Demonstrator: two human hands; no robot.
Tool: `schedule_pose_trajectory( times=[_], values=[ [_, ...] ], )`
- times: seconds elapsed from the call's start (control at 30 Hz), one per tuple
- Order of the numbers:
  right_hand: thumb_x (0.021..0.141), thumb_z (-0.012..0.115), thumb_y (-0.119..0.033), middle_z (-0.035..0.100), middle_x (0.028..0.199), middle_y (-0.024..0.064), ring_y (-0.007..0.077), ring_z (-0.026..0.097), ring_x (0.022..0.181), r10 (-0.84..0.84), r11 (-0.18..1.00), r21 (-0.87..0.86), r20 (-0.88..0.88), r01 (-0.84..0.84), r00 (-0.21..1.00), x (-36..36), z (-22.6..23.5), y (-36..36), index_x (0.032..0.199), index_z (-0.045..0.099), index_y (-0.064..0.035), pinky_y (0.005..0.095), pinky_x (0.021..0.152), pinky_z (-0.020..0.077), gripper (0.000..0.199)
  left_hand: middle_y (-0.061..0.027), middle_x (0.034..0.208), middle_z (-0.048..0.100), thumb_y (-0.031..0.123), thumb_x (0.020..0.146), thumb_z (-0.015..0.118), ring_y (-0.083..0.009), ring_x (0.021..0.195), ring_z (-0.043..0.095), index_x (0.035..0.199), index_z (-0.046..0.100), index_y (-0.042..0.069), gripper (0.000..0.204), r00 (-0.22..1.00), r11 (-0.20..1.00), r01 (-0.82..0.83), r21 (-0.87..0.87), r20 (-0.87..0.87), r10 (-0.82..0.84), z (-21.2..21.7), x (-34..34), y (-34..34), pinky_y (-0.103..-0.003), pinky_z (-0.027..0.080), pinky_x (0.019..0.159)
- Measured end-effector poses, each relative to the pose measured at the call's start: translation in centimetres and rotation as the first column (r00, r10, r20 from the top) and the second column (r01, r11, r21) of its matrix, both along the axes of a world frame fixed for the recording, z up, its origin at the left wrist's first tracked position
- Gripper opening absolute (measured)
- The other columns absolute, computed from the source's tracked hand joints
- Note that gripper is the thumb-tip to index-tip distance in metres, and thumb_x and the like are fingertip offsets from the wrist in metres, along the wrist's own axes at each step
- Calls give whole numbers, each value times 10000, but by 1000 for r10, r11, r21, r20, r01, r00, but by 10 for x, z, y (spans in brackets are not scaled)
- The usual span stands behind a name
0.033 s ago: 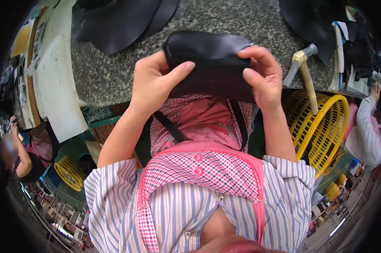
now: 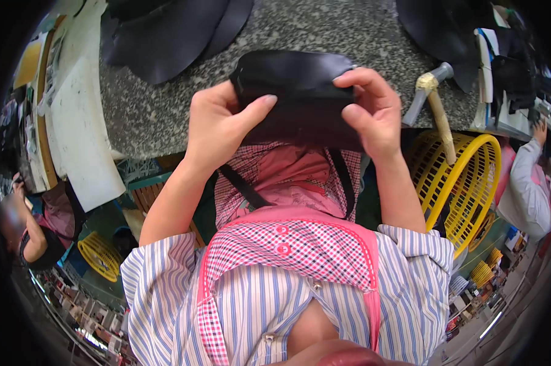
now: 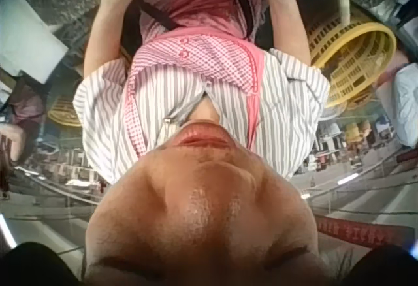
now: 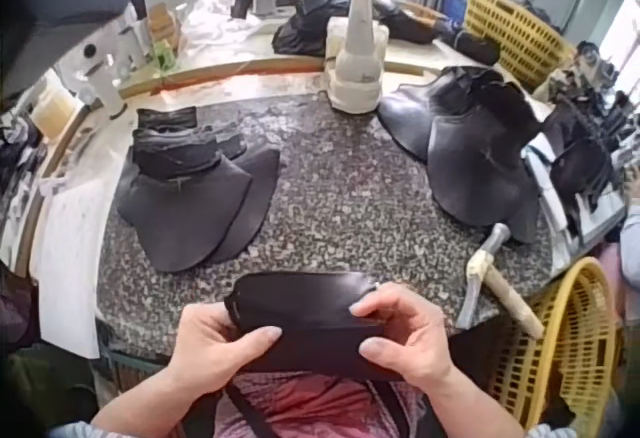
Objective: The person folds the edges of leather components and hammers the seams flat using a hammer.
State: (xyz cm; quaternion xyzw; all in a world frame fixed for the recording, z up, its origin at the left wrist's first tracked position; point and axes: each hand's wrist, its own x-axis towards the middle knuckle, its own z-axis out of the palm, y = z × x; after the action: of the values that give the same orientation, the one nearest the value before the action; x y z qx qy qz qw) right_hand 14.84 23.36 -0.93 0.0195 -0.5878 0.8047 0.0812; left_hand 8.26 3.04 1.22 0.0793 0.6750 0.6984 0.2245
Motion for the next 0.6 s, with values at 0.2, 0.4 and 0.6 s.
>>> schedule_pose_trajectory(
  times=[0.2, 0.4, 0.6],
  values=[
    [714, 668, 79, 559, 777, 25, 86, 545, 724, -108, 931, 348, -32, 112, 994, -5, 19, 11, 771, 600, -4, 206, 631, 437, 122, -60, 686, 629, 108, 761, 700, -121, 592, 580, 853, 640, -7, 159, 925, 921, 148, -361, -278, -258, 13, 1, 7, -261, 454, 563],
    [688, 687, 104, 560, 769, 31, 90, 535, 685, -56, 918, 392, -30, 64, 998, -2, 47, 25, 744, 615, 2, 209, 586, 420, 137, -111, 729, 548, 27, 744, 654, -286, 625, 557, 867, 601, -15, 140, 636, 817, 315, -483, -531, -560, 34, -13, 1, -341, 435, 532],
    [648, 701, 50, 614, 715, 52, 161, 591, 659, -3, 602, 698, -482, 386, 876, -28, 83, 48, 729, 642, -49, 252, 601, 466, 141, -113, 911, 605, -86, 632, 610, -285, 786, 591, 1014, 606, 17, 395, 458, 835, 338, -435, -699, -550, 64, -41, -6, -344, 485, 686]
  ],
)
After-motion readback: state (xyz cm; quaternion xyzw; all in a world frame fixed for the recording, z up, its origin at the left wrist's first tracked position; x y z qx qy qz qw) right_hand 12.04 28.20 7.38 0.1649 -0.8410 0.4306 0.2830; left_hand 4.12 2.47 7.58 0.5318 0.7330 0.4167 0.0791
